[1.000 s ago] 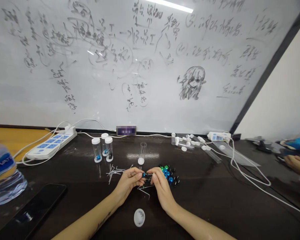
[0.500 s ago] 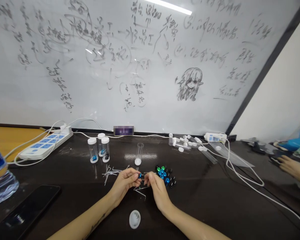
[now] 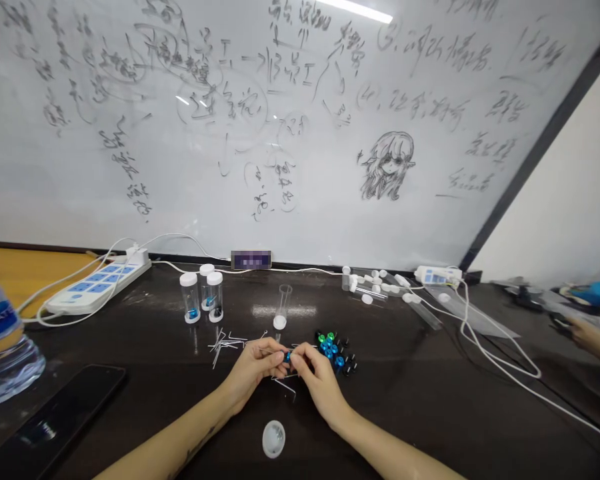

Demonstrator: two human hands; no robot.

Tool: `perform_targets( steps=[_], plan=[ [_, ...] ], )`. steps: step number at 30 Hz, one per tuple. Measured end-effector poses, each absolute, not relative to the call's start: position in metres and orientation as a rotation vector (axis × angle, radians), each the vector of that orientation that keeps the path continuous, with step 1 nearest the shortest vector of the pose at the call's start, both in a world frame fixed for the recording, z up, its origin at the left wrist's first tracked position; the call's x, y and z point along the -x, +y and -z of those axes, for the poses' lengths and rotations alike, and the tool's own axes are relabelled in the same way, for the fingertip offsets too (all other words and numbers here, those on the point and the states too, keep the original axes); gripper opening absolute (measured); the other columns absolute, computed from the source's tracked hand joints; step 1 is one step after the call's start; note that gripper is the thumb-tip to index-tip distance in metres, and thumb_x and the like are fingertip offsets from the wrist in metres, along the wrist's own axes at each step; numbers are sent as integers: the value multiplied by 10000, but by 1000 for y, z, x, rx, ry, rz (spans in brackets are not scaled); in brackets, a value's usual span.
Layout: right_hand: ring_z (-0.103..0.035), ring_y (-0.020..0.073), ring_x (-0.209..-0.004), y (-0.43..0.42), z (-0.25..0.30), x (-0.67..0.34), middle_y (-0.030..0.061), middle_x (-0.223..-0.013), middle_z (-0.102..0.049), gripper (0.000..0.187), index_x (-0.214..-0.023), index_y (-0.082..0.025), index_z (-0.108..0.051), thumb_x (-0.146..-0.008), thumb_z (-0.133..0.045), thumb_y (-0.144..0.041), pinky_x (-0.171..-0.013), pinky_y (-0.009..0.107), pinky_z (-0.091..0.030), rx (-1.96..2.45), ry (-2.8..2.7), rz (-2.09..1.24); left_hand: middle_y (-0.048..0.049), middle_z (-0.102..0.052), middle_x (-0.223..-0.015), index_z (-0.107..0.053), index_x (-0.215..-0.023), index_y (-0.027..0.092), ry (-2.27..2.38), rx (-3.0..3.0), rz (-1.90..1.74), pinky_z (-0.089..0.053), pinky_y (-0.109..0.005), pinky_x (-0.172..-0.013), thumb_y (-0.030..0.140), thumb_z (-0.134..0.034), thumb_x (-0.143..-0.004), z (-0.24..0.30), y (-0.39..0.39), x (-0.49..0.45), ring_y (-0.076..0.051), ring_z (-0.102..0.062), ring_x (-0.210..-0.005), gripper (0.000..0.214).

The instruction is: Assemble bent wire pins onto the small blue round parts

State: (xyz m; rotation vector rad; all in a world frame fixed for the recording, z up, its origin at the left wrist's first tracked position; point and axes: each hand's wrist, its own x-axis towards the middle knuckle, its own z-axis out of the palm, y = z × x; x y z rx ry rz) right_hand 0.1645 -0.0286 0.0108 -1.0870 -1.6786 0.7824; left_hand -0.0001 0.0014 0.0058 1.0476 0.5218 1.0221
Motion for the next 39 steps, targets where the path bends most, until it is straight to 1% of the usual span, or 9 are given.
perform_targets(
  steps=[3,7,13,18,24,27,31,36,39],
  plan=[
    [-500,143,-681,-32,-14,-166,-15,-744,-559,119,-885,-184,-572,-877,-582,-302,-643,229,-398,1070,-1681,-747,-43,-683,-668,-677,-837,116,523,-1055,-1020,-481,-228,-616,231,-697,-750,-5,2,0,-114,-615,-598,146],
    [-500,141,-660,-32,-13,-169,-17,-725,-566,120,-872,-182,-579,-852,-616,-294,-624,224,-392,1082,-1678,-731,-40,-683,-662,-678,-832,118,525,-1059,-1014,-479,-232,-617,231,-703,-743,-6,1,1,-116,-614,-595,146],
    [-464,112,-506,-28,-4,-172,-27,-542,-517,411,-632,-168,-507,-963,-404,-389,-518,216,-341,1119,-1723,-810,-60,-711,-706,-685,-815,114,541,-1104,-1015,-491,-261,-655,202,-751,-685,-8,-4,-2,-140,-630,-641,170],
    [-447,109,-482,-29,-3,-170,-29,-509,-477,482,-597,-165,-500,-986,-327,-389,-509,218,-333,1120,-1744,-809,-61,-706,-699,-679,-818,114,529,-1094,-999,-488,-265,-637,196,-743,-692,-6,-3,-3,-144,-630,-627,164],
    [-474,128,-625,-34,-11,-171,-34,-688,-489,127,-804,-186,-504,-875,-583,-256,-594,214,-367,1110,-1762,-684,-35,-671,-644,-676,-817,116,525,-1061,-1007,-466,-226,-606,212,-717,-725,-7,-1,-1,-111,-602,-582,139],
    [-484,128,-630,-34,-13,-172,-36,-699,-497,103,-810,-193,-492,-882,-562,-214,-599,212,-371,1105,-1813,-650,-37,-669,-639,-675,-812,115,506,-1056,-996,-464,-223,-602,216,-713,-731,-7,-1,-1,-109,-599,-575,135],
    [-474,120,-573,-35,-13,-173,-42,-625,-499,257,-715,-195,-460,-962,-418,-250,-571,216,-353,1105,-1885,-672,-50,-678,-659,-671,-815,113,480,-1053,-944,-466,-227,-600,216,-715,-729,-8,-3,0,-120,-611,-591,142],
    [-501,133,-640,-37,-13,-173,-24,-746,-541,60,-847,-199,-502,-880,-545,-172,-605,218,-376,1119,-1866,-558,-40,-673,-647,-670,-808,119,470,-1037,-979,-457,-222,-598,208,-720,-722,-5,0,0,-114,-603,-580,134],
    [-507,132,-620,-37,-14,-173,-24,-730,-562,71,-817,-196,-519,-872,-564,-186,-595,216,-380,1127,-1858,-579,-36,-668,-634,-671,-797,120,466,-1050,-989,-449,-223,-598,214,-724,-716,-5,0,-1,-114,-595,-574,135]
  ],
)
